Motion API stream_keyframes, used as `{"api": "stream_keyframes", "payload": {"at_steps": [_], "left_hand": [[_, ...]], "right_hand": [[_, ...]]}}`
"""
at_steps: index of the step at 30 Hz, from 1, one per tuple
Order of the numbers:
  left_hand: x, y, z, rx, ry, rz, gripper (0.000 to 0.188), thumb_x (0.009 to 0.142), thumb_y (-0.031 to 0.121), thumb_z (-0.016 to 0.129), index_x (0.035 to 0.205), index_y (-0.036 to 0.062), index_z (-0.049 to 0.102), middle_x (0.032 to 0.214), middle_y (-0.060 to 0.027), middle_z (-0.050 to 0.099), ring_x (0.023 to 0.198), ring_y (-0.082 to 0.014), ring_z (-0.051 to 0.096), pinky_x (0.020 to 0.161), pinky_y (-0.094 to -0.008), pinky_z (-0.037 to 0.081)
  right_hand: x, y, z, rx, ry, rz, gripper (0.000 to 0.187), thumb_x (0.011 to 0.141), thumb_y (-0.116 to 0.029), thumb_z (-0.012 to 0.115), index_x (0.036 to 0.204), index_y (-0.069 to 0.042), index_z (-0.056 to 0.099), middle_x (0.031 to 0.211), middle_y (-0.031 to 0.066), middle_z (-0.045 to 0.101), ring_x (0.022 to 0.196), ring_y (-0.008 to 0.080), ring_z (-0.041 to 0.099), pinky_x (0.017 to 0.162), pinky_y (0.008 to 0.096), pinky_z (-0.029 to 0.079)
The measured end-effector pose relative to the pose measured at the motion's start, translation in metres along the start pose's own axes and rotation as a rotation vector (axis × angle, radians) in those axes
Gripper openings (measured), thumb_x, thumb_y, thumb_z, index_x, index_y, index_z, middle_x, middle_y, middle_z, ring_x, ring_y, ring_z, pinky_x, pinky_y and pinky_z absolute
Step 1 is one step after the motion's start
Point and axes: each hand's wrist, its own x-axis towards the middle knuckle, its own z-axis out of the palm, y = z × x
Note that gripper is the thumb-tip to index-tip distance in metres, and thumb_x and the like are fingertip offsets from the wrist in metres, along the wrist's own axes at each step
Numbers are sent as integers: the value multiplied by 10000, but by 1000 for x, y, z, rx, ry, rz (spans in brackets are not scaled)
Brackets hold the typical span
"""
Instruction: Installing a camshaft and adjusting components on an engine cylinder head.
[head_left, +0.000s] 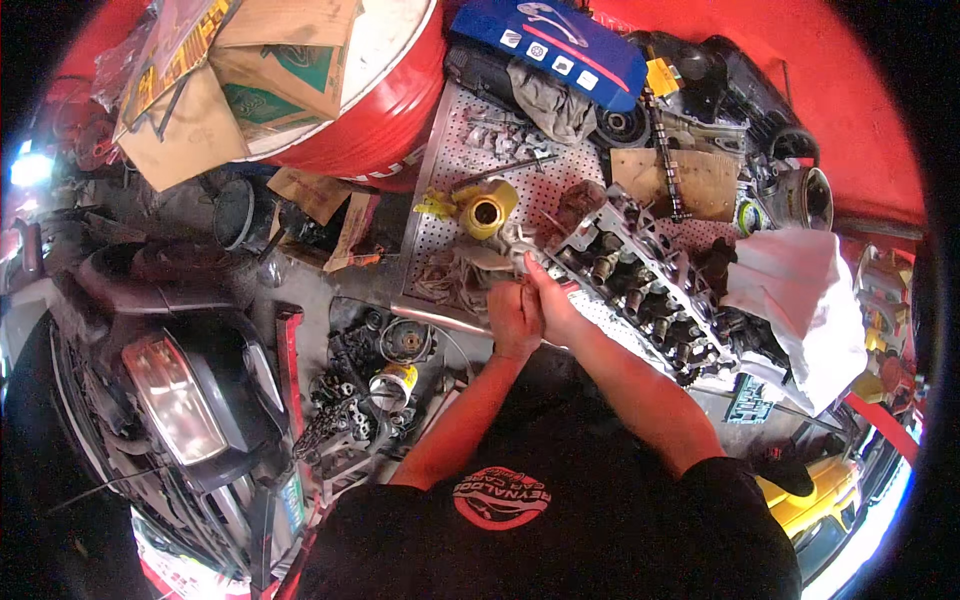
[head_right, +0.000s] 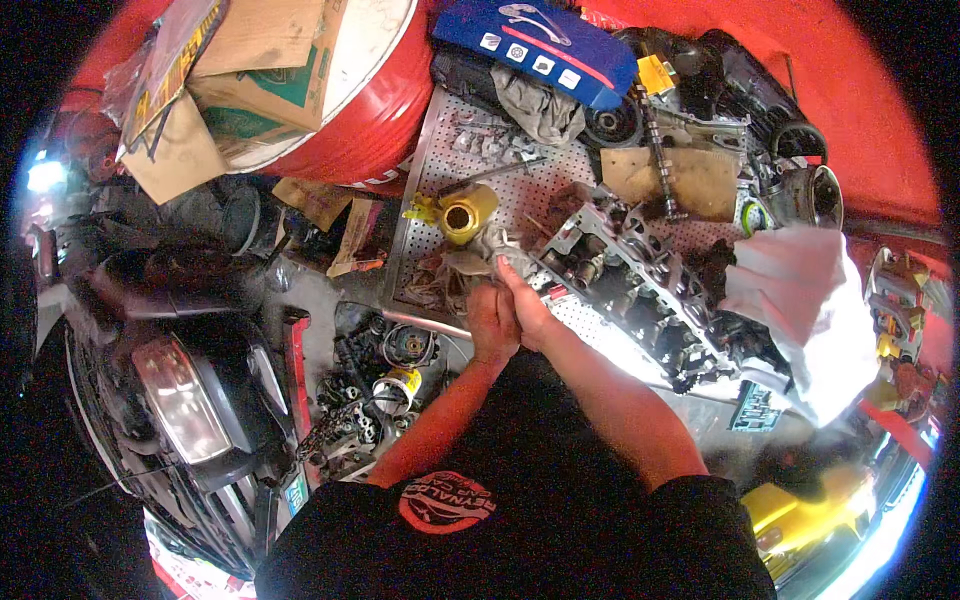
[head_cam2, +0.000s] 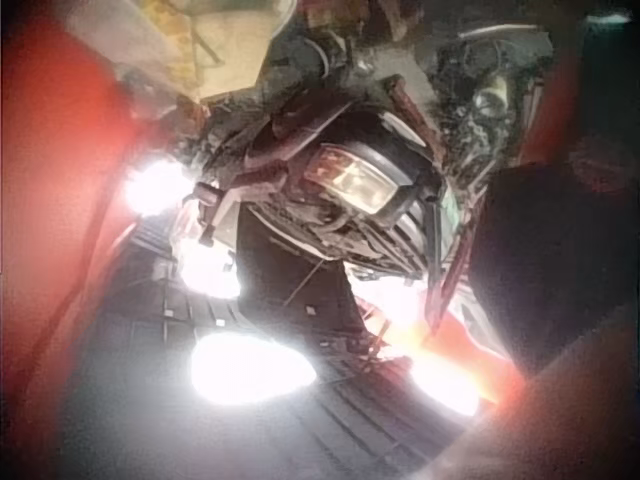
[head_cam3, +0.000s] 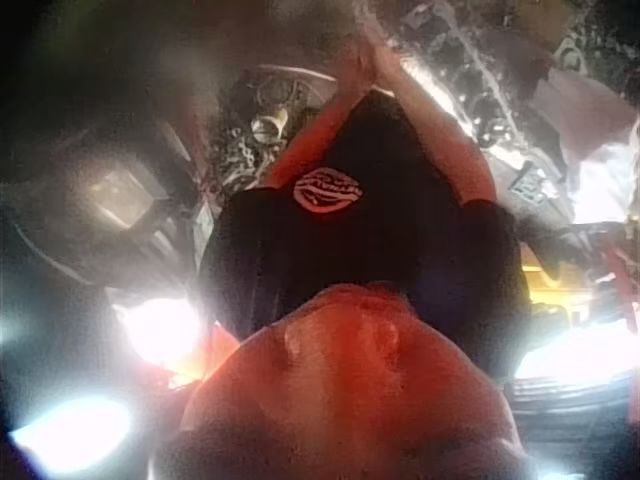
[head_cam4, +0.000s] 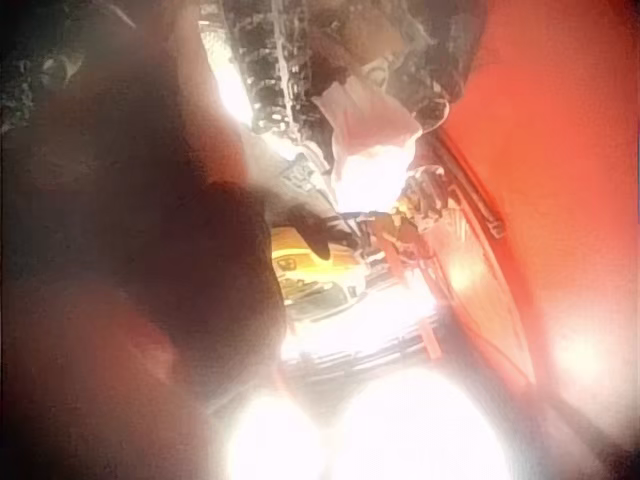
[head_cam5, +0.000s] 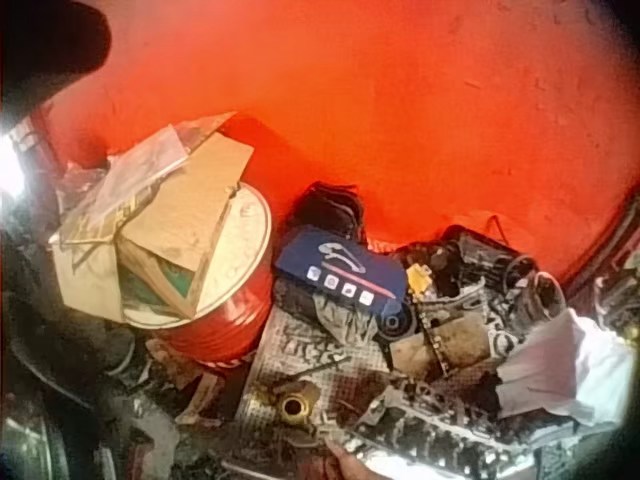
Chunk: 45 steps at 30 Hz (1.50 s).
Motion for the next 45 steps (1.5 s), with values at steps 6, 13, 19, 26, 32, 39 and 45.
{"api": "stream_keyframes", "payload": {"at_steps": [6,13,19,26,32,39,45], "left_hand": [[7,-32,-14,161,7,157,247,992,289,600,1024,46,630,1001,-200,592,990,-430,549,907,-526,427],[3,-73,-5,24,-211,-285,234,993,268,579,1014,44,641,973,-234,608,958,-438,577,871,-529,454],[13,-83,1,671,-582,55,579,908,269,676,1435,107,499,1418,-177,466,1314,-404,465,1052,-598,404],[19,-82,-28,454,-458,238,582,876,233,687,1413,67,536,1349,-222,550,1371,-417,442,1071,-612,379],[106,-132,-121,477,-93,195,326,884,46,656,1208,19,640,1018,-185,706,924,-395,676,800,-494,532],[282,-119,-60,606,-90,361,292,937,236,674,1204,117,669,808,-227,715,746,-462,693,694,-572,549],[346,-103,-2,808,-486,270,374,905,346,701,1223,152,663,889,-238,732,863,-467,710,772,-583,555]], "right_hand": [[4,10,3,144,5,-23,709,1003,-687,503,1449,-135,514,1437,92,577,1332,258,534,1153,412,393],[-14,19,-11,-865,-55,-302,767,1026,-555,577,1558,-30,403,1592,246,412,1497,320,380,1249,405,261],[-70,41,-74,-983,22,-346,599,979,-518,673,1397,-93,618,1500,207,527,1400,338,498,1192,433,365],[-129,127,-209,-1179,320,-116,567,963,-490,682,1343,-70,649,1329,177,674,1235,319,638,1060,437,483],[-184,223,-267,-1173,766,385,771,894,-620,704,1448,-100,575,1396,288,595,1296,407,588,1086,470,471],[-178,273,-271,-929,851,404,1020,828,-723,714,1534,-44,430,1442,301,546,1343,448,528,1131,499,436],[-180,306,-270,-975,881,246,867,884,-590,724,1527,-78,449,1422,300,551,1354,447,520,1111,484,460]]}}
